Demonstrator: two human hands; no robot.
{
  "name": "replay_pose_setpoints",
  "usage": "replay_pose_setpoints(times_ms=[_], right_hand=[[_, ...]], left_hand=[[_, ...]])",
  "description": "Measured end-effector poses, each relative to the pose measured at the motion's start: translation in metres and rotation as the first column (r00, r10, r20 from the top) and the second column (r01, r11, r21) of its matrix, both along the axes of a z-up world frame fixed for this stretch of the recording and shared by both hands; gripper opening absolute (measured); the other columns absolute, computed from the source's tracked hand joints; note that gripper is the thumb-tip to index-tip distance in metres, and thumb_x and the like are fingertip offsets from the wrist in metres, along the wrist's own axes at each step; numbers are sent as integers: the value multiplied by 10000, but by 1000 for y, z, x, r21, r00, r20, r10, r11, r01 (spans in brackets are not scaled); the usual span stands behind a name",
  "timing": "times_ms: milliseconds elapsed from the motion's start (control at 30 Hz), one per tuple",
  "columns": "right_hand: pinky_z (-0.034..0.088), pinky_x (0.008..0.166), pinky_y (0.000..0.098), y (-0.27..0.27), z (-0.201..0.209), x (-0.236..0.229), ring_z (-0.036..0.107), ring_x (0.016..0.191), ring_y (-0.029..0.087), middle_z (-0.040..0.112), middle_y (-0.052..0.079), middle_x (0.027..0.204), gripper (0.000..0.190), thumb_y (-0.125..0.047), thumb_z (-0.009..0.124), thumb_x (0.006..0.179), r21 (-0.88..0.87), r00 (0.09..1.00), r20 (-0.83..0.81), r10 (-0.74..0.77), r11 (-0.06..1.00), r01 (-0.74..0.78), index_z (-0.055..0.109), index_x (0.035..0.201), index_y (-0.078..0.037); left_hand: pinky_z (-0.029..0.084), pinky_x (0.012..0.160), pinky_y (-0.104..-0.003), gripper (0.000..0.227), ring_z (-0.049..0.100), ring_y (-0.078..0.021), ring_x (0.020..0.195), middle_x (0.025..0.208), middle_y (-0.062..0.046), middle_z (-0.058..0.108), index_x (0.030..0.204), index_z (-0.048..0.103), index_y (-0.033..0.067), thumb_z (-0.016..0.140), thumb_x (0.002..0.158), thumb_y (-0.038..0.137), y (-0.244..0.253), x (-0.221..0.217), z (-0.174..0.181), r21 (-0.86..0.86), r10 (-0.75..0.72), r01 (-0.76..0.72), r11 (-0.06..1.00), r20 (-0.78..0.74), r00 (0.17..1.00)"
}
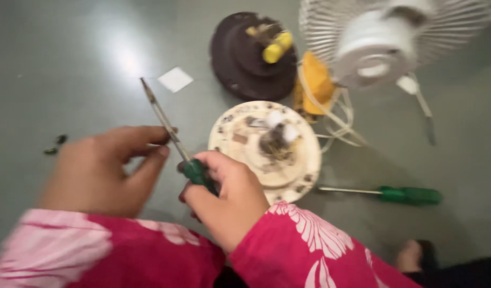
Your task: The person uses a screwdriver to tighten screws on the base of a disassembled electric fan. They adjust the wires and components within the base while seated on the floor.
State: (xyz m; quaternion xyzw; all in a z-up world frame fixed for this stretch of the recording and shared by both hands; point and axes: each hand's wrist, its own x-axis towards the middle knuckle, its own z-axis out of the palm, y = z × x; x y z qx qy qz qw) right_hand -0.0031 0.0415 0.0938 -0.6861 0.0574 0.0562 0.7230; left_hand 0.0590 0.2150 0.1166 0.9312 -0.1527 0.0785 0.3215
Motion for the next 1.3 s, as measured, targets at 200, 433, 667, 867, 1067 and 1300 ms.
replay_pose_setpoints(times_ms=[200, 433, 667, 867, 1067, 1300], right_hand=[[483, 473, 288, 88, -29, 41, 542, 490, 100, 571, 16, 613, 341, -272, 801, 866, -91, 984, -174, -42, 996, 27, 657, 875, 37], [529, 528, 256, 148, -71, 122, 655, 558, 68, 701, 8, 683, 174, -165, 718, 881, -155, 998, -26, 63, 986, -66, 769, 1012, -62], [568, 662, 294, 168, -90, 151, 708, 681, 156, 756, 73, 789, 238, -164, 779, 817, -343, 984, 126, 125, 936, -76, 790, 1039, -79], [591, 737, 327, 176, -89, 161, 754, 774, 218, 769, 118, 841, 219, -153, 762, 816, -451, 969, 225, 97, 892, 15, 789, 1021, -82], [617, 634, 359, 180, -86, 166, 787, 643, 258, 752, 127, 738, 127, -127, 720, 820, -415, 999, 10, 43, 909, -34, 764, 917, -57], [591, 667, 352, 180, -91, 161, 742, 675, 231, 747, 136, 739, 96, -121, 742, 828, -453, 983, 181, 37, 890, 50, 788, 882, -55]], left_hand=[[618, 767, -377, 338, 777, -241, 940, 1074, -141, 796, 1232, 776, 92, 730, 932, 242, 140, 36, -60, 2, 197, -197, 980, -94, 976], [594, 761, -397, 480, 739, -285, 953, 1201, -179, 725, 1304, 726, 72, 779, 872, 275, 193, 40, -133, 5, 339, -340, 941, -52, 939], [518, 838, -422, 403, 646, -354, 1030, 1132, -158, 698, 1181, 781, 95, 824, 834, 296, 165, 43, -127, 147, 356, -379, 913, 161, 920], [478, 849, -416, 285, 573, -333, 990, 1069, -101, 703, 1091, 815, 140, 817, 828, 250, 149, 58, -122, 115, 313, -342, 933, 212, 926], [470, 848, -414, 195, 575, -312, 956, 1040, -65, 725, 1022, 824, 154, 805, 835, 209, 150, 69, -131, 74, 308, -327, 942, 192, 932], [484, 917, -409, 201, 582, -309, 1028, 1091, -35, 747, 1037, 817, 162, 808, 840, 201, 150, 73, -128, 69, 299, -311, 948, 143, 943]])
